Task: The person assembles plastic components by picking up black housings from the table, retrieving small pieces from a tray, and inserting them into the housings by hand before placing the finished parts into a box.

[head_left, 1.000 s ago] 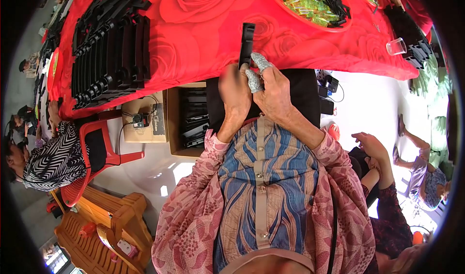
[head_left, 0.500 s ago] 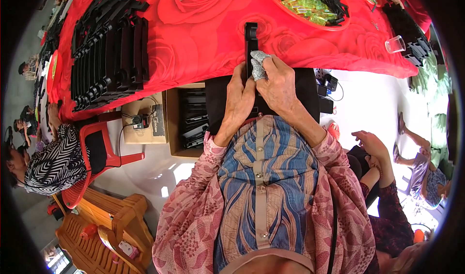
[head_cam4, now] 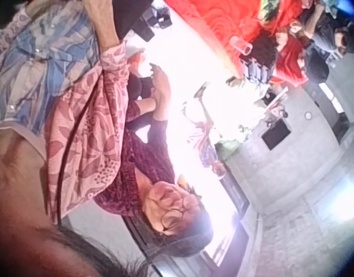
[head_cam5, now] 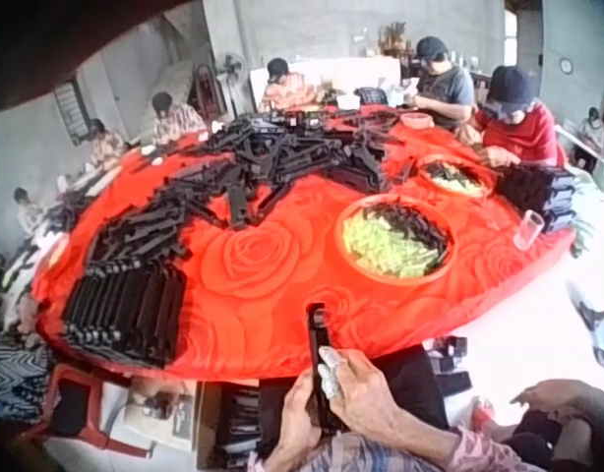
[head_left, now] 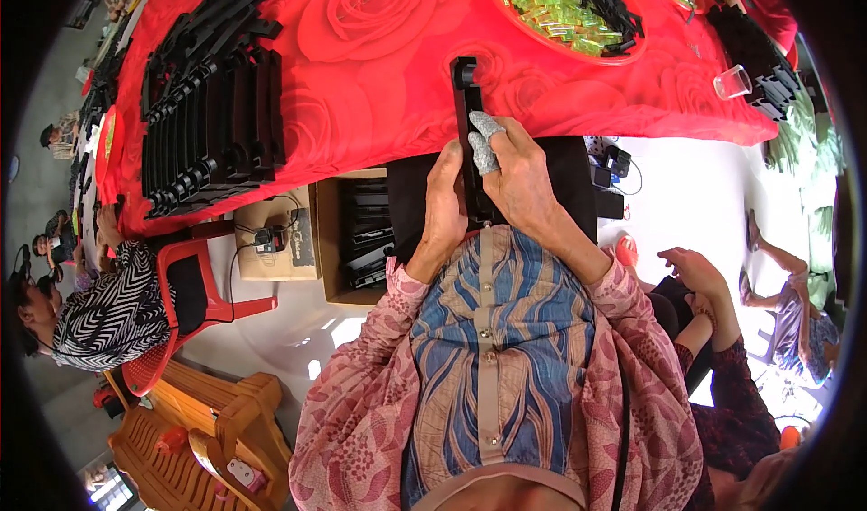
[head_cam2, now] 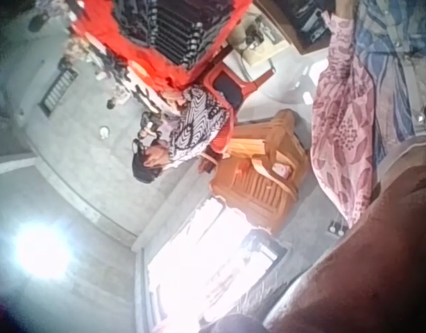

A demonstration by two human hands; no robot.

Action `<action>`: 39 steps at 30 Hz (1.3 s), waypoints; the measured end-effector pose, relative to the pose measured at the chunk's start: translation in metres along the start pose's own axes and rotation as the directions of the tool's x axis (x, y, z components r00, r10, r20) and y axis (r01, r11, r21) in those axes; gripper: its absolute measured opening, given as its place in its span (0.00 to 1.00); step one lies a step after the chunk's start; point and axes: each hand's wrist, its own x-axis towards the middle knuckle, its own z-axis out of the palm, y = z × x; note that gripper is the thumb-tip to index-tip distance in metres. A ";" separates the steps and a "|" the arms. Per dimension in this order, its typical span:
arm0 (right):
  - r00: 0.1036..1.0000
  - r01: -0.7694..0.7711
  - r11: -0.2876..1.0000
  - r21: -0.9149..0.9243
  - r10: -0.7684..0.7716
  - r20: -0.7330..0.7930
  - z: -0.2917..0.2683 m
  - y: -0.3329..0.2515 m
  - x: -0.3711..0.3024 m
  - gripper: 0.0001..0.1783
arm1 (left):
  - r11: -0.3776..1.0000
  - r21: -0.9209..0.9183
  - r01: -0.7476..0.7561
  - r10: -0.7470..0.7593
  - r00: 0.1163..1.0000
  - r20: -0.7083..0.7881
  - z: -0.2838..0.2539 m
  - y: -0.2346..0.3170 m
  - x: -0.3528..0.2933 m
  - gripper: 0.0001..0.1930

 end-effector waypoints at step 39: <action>0.985 0.138 0.982 -0.132 -0.123 0.119 0.012 0.003 -0.009 0.15 | 0.932 -0.336 0.137 -0.181 0.978 -0.104 -0.014 -0.022 0.008 0.17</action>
